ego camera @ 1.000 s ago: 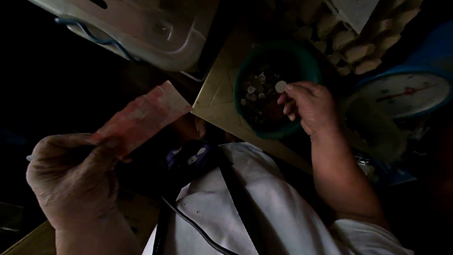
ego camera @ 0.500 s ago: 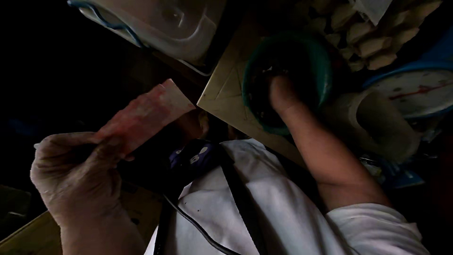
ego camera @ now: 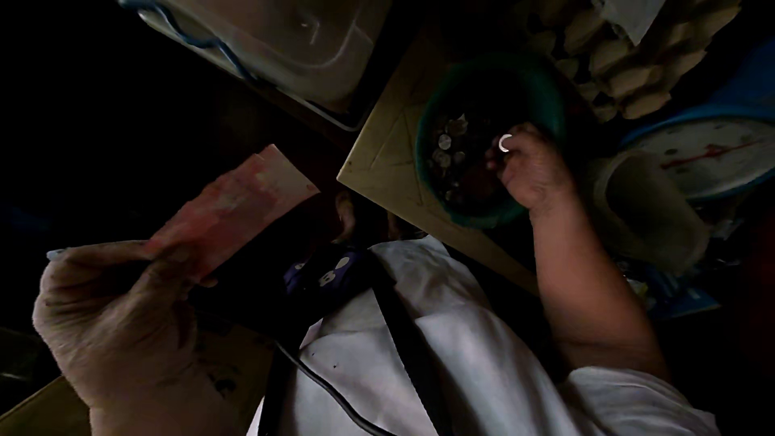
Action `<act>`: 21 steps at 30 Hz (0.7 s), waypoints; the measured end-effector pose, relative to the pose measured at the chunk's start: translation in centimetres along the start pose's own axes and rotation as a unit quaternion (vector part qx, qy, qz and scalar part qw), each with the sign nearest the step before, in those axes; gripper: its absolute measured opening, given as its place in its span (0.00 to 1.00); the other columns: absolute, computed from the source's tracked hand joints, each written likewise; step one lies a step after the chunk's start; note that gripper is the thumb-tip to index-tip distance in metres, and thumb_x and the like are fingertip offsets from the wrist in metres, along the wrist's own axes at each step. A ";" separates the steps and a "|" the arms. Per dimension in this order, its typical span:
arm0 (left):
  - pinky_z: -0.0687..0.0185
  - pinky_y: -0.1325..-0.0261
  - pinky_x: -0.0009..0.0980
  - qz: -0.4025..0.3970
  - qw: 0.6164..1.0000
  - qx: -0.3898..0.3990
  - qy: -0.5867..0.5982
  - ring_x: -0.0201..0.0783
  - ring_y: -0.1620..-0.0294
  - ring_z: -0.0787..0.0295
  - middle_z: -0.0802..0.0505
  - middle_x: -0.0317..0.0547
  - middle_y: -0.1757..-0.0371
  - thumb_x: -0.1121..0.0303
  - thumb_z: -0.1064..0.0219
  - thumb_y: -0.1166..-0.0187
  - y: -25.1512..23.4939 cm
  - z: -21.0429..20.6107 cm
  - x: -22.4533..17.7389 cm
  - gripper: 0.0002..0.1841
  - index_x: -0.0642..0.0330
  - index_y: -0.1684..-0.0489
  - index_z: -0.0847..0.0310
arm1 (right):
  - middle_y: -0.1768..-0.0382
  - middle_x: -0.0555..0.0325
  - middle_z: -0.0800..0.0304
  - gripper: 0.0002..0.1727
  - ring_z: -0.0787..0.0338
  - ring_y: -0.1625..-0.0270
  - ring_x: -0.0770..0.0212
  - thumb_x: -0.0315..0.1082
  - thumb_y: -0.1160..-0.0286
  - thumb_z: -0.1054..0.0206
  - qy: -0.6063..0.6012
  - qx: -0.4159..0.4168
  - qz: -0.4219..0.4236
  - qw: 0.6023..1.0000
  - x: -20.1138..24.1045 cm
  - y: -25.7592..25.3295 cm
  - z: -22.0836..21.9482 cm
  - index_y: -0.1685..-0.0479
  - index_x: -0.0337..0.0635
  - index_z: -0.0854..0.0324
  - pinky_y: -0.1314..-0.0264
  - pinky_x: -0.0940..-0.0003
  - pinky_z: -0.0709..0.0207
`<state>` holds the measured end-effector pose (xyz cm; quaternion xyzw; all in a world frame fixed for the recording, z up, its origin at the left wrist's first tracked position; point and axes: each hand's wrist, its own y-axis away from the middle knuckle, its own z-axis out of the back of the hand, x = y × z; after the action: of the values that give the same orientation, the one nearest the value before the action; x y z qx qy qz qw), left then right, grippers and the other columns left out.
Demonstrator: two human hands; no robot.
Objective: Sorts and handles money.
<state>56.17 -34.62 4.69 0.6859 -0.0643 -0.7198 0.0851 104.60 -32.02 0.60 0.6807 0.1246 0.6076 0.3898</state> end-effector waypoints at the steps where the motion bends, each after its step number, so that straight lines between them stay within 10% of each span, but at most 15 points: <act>1: 0.06 0.63 0.31 -0.002 1.000 0.003 -0.001 0.35 0.65 0.07 0.06 0.37 0.59 0.74 0.21 0.31 -0.1 0.1 0.2 0.13 0.54 0.52 0.16 | 0.52 0.60 0.21 0.13 0.13 0.53 0.63 0.23 0.22 0.45 -0.041 -0.003 0.004 0.999 -0.2 0.4 0.2 0.43 0.46 0.32 0.46 0.64 0.13; 5: 0.06 0.62 0.31 0.000 1.000 0.010 -0.015 0.35 0.65 0.07 0.06 0.35 0.59 0.73 0.22 0.31 -0.5 -0.5 -0.1 0.13 0.52 0.52 0.16 | 0.45 0.50 0.18 0.17 0.14 0.50 0.60 0.30 0.24 0.37 0.167 -0.023 0.054 0.984 -1.1 -0.4 -1.2 0.38 0.37 0.23 0.50 0.61 0.14; 10: 0.07 0.63 0.29 -0.001 1.000 0.007 -0.028 0.33 0.66 0.07 0.06 0.35 0.61 0.75 0.22 0.32 -0.6 -1.3 -1.4 0.13 0.53 0.53 0.15 | 0.34 0.42 0.13 0.21 0.13 0.31 0.43 0.37 0.15 0.37 0.559 -0.038 0.043 0.827 0.0 -1.1 -4.6 0.28 0.40 0.21 0.27 0.40 0.22; 21: 0.07 0.64 0.29 0.013 1.000 -0.011 -0.026 0.33 0.67 0.08 0.06 0.35 0.61 0.76 0.24 0.31 -0.6 -1.5 -1.3 0.11 0.54 0.55 0.16 | 0.37 0.43 0.12 0.14 0.12 0.33 0.42 0.37 0.16 0.37 0.637 -0.009 0.077 0.767 -1.5 -1.9 -6.1 0.40 0.42 0.14 0.32 0.41 0.19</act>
<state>57.72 -33.70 5.72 0.6653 -0.0674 -0.7368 0.0997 99.19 -29.41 -2.05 0.1406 0.2859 0.9308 0.1792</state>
